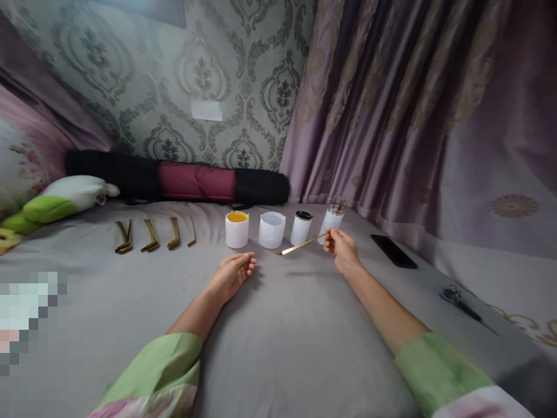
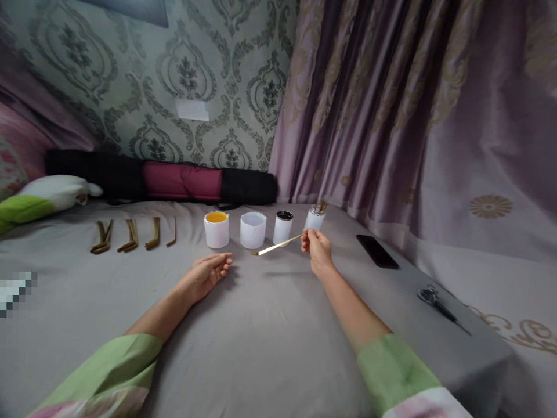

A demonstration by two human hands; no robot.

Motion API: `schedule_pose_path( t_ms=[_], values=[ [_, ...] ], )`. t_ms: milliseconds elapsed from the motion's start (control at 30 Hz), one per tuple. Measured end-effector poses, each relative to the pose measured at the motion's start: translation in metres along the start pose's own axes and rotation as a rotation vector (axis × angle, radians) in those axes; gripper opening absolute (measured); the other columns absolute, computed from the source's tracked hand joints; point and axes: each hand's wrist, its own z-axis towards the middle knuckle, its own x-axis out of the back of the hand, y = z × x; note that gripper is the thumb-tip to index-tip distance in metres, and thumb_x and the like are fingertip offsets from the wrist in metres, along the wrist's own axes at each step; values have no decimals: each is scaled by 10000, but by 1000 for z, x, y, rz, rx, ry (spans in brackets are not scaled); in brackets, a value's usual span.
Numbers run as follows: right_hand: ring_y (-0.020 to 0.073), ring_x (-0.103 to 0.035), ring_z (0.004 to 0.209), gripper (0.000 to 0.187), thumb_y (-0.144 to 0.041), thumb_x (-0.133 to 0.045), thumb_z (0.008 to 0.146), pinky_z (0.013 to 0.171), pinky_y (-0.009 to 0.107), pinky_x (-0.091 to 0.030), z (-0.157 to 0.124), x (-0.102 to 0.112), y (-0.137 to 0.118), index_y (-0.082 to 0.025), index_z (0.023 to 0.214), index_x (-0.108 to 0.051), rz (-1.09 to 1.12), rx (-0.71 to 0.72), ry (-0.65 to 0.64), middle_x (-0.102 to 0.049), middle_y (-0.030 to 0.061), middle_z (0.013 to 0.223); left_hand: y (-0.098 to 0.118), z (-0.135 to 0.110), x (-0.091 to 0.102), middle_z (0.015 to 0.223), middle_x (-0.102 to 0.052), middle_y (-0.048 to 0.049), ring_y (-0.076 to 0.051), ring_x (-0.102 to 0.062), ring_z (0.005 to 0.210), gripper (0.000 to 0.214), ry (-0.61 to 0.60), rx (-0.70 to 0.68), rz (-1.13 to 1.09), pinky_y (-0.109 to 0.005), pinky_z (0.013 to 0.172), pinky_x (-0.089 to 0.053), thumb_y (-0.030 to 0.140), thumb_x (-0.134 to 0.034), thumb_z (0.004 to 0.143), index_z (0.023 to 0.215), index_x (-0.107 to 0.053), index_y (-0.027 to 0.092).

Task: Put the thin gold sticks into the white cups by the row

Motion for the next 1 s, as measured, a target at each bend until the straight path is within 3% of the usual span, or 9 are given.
schedule_pose_path(
  t_ms=[233, 567, 767, 1000],
  values=[
    [44, -436, 388, 113, -235, -572, 753, 338, 149, -357, 21, 19, -63, -148, 681, -578, -41, 113, 69, -527, -31, 521, 0, 1, 3, 700, -606, -67, -59, -552, 525, 94, -11, 11, -26, -153, 483, -458, 73, -505, 807, 823, -597, 64],
    [39, -421, 366, 188, -169, -485, 816, 327, 150, -349, 64, 35, -156, -147, 639, -545, -168, 361, 276, -507, -22, 518, 1, -2, 0, 699, -622, -61, -58, -569, 529, 122, -7, 19, -4, -148, 496, -482, 53, -493, 811, 833, -612, 69],
    [45, -417, 364, 202, -166, -468, 820, 325, 157, -344, 82, 36, -178, -150, 630, -533, -265, 439, 379, -501, -23, 500, 2, -4, -2, 695, -624, -57, -55, -567, 518, 126, -8, 19, 5, -139, 478, -475, 47, -495, 808, 823, -616, 76],
    [49, -436, 365, 186, -158, -437, 822, 374, 190, -350, 101, 39, -178, -130, 672, -543, -412, 485, 432, -520, -15, 514, 2, -4, -1, 710, -620, -61, -58, -572, 535, 121, -11, 22, 7, -145, 497, -483, 50, -499, 808, 842, -615, 69]
  ],
)
